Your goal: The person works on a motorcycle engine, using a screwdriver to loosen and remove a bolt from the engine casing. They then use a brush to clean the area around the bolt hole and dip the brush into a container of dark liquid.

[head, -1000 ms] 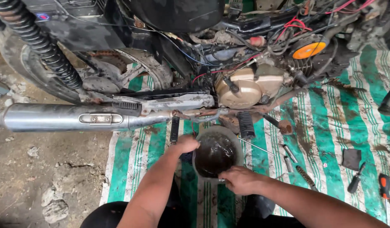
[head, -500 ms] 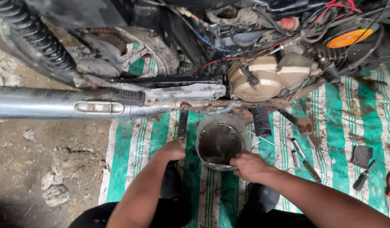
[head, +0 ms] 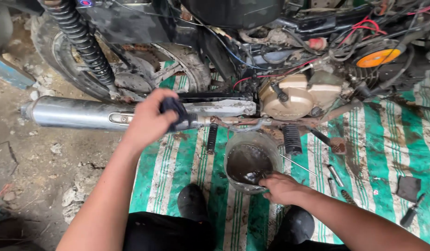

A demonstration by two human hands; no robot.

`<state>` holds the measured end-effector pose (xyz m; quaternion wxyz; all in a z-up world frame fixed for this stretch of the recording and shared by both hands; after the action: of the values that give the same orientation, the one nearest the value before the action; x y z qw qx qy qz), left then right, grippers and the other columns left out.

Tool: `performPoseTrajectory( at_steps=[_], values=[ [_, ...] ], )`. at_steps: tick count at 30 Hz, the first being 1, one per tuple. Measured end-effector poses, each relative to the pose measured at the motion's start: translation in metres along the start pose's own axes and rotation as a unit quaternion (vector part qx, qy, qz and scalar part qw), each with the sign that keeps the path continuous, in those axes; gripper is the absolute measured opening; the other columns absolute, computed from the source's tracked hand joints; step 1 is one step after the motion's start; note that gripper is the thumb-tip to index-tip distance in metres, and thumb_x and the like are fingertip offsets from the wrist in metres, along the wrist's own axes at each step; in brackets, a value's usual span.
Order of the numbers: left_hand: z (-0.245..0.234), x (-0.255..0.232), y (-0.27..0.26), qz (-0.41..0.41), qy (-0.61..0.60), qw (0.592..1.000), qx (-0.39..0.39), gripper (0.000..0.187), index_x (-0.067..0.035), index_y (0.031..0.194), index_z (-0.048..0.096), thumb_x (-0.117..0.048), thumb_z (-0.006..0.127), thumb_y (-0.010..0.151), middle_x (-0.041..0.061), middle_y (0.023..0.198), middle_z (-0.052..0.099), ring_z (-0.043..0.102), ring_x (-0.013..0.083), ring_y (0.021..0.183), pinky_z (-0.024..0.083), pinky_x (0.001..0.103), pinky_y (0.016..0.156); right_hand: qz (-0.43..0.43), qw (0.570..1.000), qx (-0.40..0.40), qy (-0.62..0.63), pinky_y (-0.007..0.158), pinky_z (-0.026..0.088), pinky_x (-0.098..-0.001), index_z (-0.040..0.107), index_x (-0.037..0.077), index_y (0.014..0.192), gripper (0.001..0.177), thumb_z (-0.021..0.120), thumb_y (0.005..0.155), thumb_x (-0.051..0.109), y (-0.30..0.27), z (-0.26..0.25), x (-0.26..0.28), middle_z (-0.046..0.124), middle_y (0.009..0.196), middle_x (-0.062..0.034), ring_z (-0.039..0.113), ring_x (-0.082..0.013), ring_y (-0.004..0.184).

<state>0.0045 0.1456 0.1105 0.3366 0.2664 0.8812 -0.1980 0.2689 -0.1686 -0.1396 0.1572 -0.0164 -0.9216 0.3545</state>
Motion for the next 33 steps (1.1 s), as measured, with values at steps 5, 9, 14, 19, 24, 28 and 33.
performPoseTrajectory(
  at_steps=[5,9,14,19,24,28,33],
  values=[
    [0.026,-0.018,0.035,0.107,0.111,0.984,-0.091,0.08,-0.008,0.165,0.055,-0.014,0.077,0.088,0.032,0.147,0.058,0.056,0.0587,0.143,0.045,0.066,0.122,-0.005,0.999,-0.035,0.003,0.1,0.063,-0.0569,0.079,0.024,0.127,0.036,0.075,0.096,0.043,0.009,0.003,-0.004,0.078,0.116,-0.0097,0.072,-0.0371,0.123],
    [0.095,0.035,0.065,0.047,0.384,0.921,0.054,0.124,-0.016,0.181,0.0,-0.016,0.069,0.078,0.028,0.186,-0.003,0.002,0.053,0.169,0.005,0.075,0.131,0.025,0.999,0.02,-0.044,0.113,0.051,-0.0493,0.074,0.019,0.129,0.026,0.073,0.105,0.028,0.02,0.025,0.004,0.078,0.117,-0.0045,0.067,-0.0243,0.123],
    [0.056,-0.062,-0.008,0.05,0.353,0.934,-0.009,0.081,0.0,0.163,0.046,-0.021,0.068,0.088,0.027,0.149,0.061,0.059,0.05,0.137,0.048,0.066,0.113,-0.02,0.987,-0.154,-0.049,0.094,0.056,-0.0504,0.082,0.026,0.096,0.013,0.069,0.092,0.026,0.043,0.043,-0.011,0.079,0.099,-0.0054,0.071,-0.0356,0.101],
    [0.109,-0.122,-0.082,0.083,0.292,0.927,0.221,0.032,-0.01,0.101,0.081,-0.033,0.059,0.099,0.014,0.098,0.081,0.077,0.0381,0.089,0.06,0.051,0.087,-0.035,0.977,-0.211,-0.025,0.087,0.054,-0.0569,0.083,0.027,0.095,0.019,0.064,0.092,0.026,0.036,0.03,0.01,0.081,0.099,-0.0076,0.072,-0.0419,0.096],
    [0.089,-0.051,-0.04,0.056,0.18,0.964,0.189,0.032,-0.021,0.107,0.084,-0.032,0.056,0.095,-0.001,0.118,0.085,0.076,0.0323,0.104,0.06,0.044,0.093,-0.069,0.967,-0.24,-0.054,0.081,0.056,-0.0537,0.08,0.025,0.086,0.013,0.068,0.091,0.027,0.038,0.034,0.001,0.081,0.089,-0.0047,0.072,-0.0396,0.088],
    [0.067,-0.042,-0.05,-0.052,0.018,0.95,0.306,0.038,-0.008,0.116,0.086,-0.02,0.061,0.09,0.001,0.105,0.089,0.079,0.0159,0.093,0.062,0.03,0.088,-0.054,0.985,-0.15,-0.061,0.087,0.059,-0.053,0.082,0.019,0.104,0.02,0.073,0.095,0.035,0.038,0.036,-0.01,0.08,0.098,-0.0082,0.074,-0.0361,0.098],
    [0.206,0.065,-0.037,-0.042,0.169,0.85,0.497,0.026,-0.004,0.086,0.081,-0.026,0.067,0.085,0.004,0.078,0.074,0.059,0.0233,0.065,0.048,0.04,0.061,-0.058,0.982,-0.166,-0.07,0.083,0.06,-0.0553,0.083,0.02,0.094,0.02,0.067,0.092,0.033,0.043,0.049,-0.017,0.08,0.098,-0.0079,0.074,-0.0401,0.096]
  ],
)
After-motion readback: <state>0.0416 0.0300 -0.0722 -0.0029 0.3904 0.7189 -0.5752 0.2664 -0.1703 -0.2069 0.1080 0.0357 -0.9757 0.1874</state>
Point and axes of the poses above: each hand's wrist, its own y-axis towards the middle knuckle, its own z-axis out of the palm, x = y × z, the point moved 5 cm from there along y, towards the middle knuckle
